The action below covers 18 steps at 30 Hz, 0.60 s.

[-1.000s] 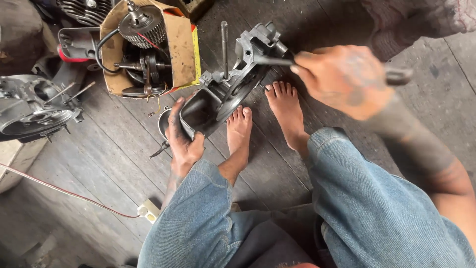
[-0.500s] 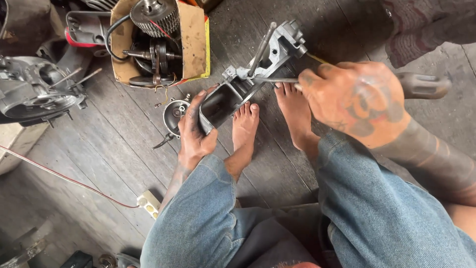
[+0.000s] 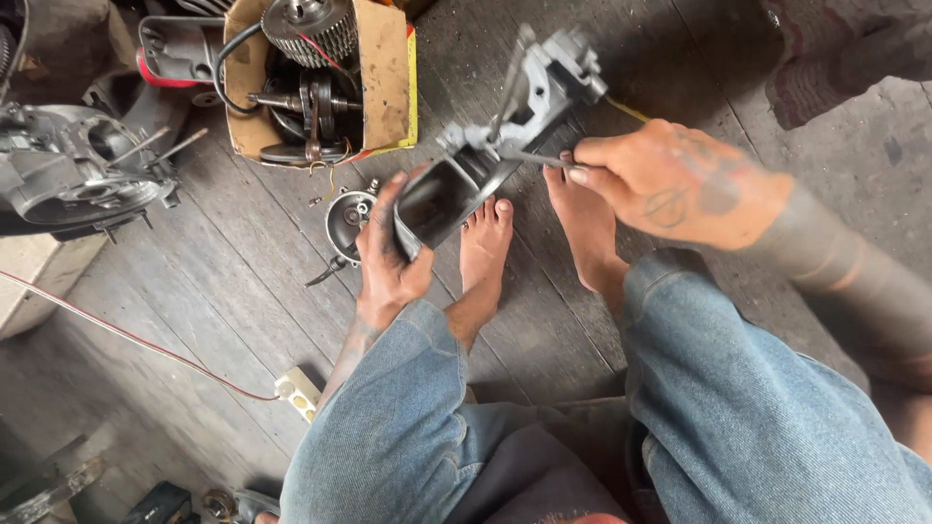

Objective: Cleaning dirt and old gasket residue from a motorcycle engine casing using a screwdriver as a scraping tool.

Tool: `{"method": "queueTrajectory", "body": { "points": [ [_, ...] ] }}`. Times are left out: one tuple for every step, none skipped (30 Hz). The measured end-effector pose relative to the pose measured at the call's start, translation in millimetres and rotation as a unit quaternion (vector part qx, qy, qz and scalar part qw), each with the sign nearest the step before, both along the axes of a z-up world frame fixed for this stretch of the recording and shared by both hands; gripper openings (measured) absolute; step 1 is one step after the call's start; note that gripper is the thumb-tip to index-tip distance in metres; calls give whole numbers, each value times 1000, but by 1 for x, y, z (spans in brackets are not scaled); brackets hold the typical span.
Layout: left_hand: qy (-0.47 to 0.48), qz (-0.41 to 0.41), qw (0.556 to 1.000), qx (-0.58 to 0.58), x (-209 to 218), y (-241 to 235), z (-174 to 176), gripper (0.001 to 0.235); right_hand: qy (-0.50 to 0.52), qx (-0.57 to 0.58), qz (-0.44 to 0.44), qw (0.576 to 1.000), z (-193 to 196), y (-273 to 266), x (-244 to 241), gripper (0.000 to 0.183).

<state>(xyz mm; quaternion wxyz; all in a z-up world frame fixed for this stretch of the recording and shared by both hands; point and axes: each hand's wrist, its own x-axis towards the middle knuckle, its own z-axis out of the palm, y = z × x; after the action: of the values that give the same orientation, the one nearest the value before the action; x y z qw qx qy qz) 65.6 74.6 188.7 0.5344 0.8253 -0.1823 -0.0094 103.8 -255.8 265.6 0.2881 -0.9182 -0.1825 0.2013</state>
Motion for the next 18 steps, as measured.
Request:
{"method": "queueTrajectory", "body": {
  "points": [
    [-7, -31, 999, -16, 0, 1, -3, 83, 84, -24, 3, 996, 8, -3, 7, 11],
    [-13, -62, 997, -33, 0, 3, -6, 89, 168, -48, 6, 985, 15, -6, 14, 19],
    [-8, -62, 998, -32, 0, 3, -5, 89, 174, -47, 6, 984, 18, -9, 14, 19],
    [-3, -69, 997, -33, -1, 4, -4, 83, 111, -97, 41, 988, 20, -11, 14, 18],
    [-4, -79, 996, -34, 3, 4, -5, 78, 42, -147, 73, 986, 22, -14, 15, 18],
    [-5, -81, 996, -34, 4, 4, -5, 78, 41, -147, 71, 986, 26, -15, 23, 18],
    [1, -91, 995, -37, 3, 4, -4, 80, 42, -163, 105, 980, 30, -16, 30, 16],
    [7, -101, 994, -39, 3, 4, -2, 83, 43, -178, 138, 973, 34, -17, 38, 15],
    [7, -102, 994, -39, 3, 6, -4, 83, 43, -178, 137, 973, 27, -18, 43, 15],
    [-7, -121, 992, -25, 3, 8, -5, 69, 54, -204, 160, 964, 19, -20, 48, 21],
    [-22, -139, 990, -11, 4, 9, -6, 62, 65, -230, 184, 953, 12, -22, 53, 29],
    [-22, -139, 990, -11, 6, 9, -7, 62, 65, -231, 183, 954, 16, -19, 54, 29],
    [-13, -131, 991, -24, 6, 9, -8, 69, 108, -214, 162, 957, 20, -16, 53, 24],
    [-4, -122, 992, -37, 5, 10, -9, 85, 152, -197, 141, 958, 24, -12, 53, 20],
    [-5, -120, 992, -38, 3, 9, -8, 85, 151, -199, 143, 958, 12, -9, 37, 20],
    [7, -94, 995, -43, 1, 8, -7, 86, 65, -180, 105, 976, 0, -6, 22, 20],
    [18, -69, 996, -48, 0, 7, -5, 88, -22, -159, 63, 985, -12, -3, 6, 25],
    [17, -67, 996, -49, 2, 4, -3, 88, -24, -159, 64, 985, -14, 3, -1, 25]
  ]
}}
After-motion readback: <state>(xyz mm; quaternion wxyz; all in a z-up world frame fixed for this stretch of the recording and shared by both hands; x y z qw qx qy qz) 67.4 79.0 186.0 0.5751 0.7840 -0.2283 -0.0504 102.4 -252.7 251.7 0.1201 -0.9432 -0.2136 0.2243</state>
